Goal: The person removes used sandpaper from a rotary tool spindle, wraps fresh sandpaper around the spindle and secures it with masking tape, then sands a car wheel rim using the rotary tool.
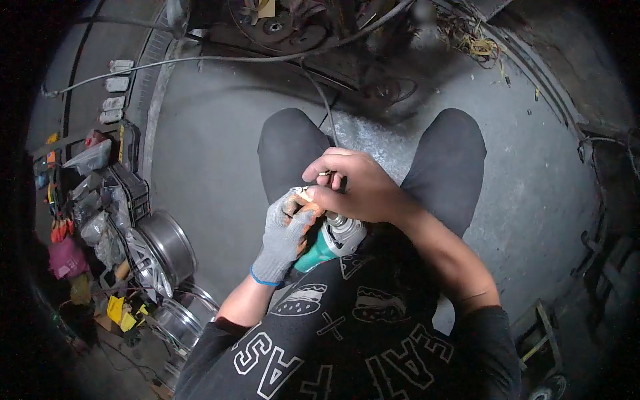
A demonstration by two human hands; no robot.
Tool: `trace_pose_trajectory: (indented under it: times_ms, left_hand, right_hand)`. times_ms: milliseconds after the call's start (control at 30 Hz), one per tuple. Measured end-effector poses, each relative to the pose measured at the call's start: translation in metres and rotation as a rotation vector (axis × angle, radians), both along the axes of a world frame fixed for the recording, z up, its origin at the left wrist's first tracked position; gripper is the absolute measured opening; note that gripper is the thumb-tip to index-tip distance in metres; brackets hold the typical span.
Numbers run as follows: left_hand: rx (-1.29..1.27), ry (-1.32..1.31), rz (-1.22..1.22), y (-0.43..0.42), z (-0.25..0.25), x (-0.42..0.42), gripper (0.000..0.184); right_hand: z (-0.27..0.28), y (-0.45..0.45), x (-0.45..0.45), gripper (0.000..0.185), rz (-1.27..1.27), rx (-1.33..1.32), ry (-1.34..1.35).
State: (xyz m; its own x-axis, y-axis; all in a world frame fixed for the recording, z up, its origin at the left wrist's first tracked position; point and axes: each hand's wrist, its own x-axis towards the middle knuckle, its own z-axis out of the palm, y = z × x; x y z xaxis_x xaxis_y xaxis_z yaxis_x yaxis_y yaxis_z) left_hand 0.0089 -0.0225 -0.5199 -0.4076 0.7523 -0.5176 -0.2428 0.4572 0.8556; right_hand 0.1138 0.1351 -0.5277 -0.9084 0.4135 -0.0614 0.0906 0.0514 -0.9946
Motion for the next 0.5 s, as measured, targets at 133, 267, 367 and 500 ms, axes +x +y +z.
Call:
trace_pose_trajectory:
  times_ms: [133, 267, 367, 500]
  left_hand:
    - [0.079, 0.007, 0.035, 0.005, 0.001, 0.007, 0.017]
    - [-0.079, 0.094, -0.008, 0.002, -0.003, 0.008, 0.017]
    - [-0.200, 0.090, -0.049, 0.002, -0.003, 0.006, 0.018]
    - [0.082, -0.429, 0.065, 0.003, -0.004, 0.000, 0.023]
  right_hand:
    - [0.001, 0.002, -0.003, 0.015, 0.112, -0.014, -0.049]
    - [-0.014, 0.001, -0.006, 0.012, 0.096, -0.083, -0.035]
    - [-0.030, 0.003, -0.009, 0.011, 0.129, -0.277, -0.050]
    - [-0.035, 0.001, -0.015, 0.015, 0.099, -0.373, 0.002]
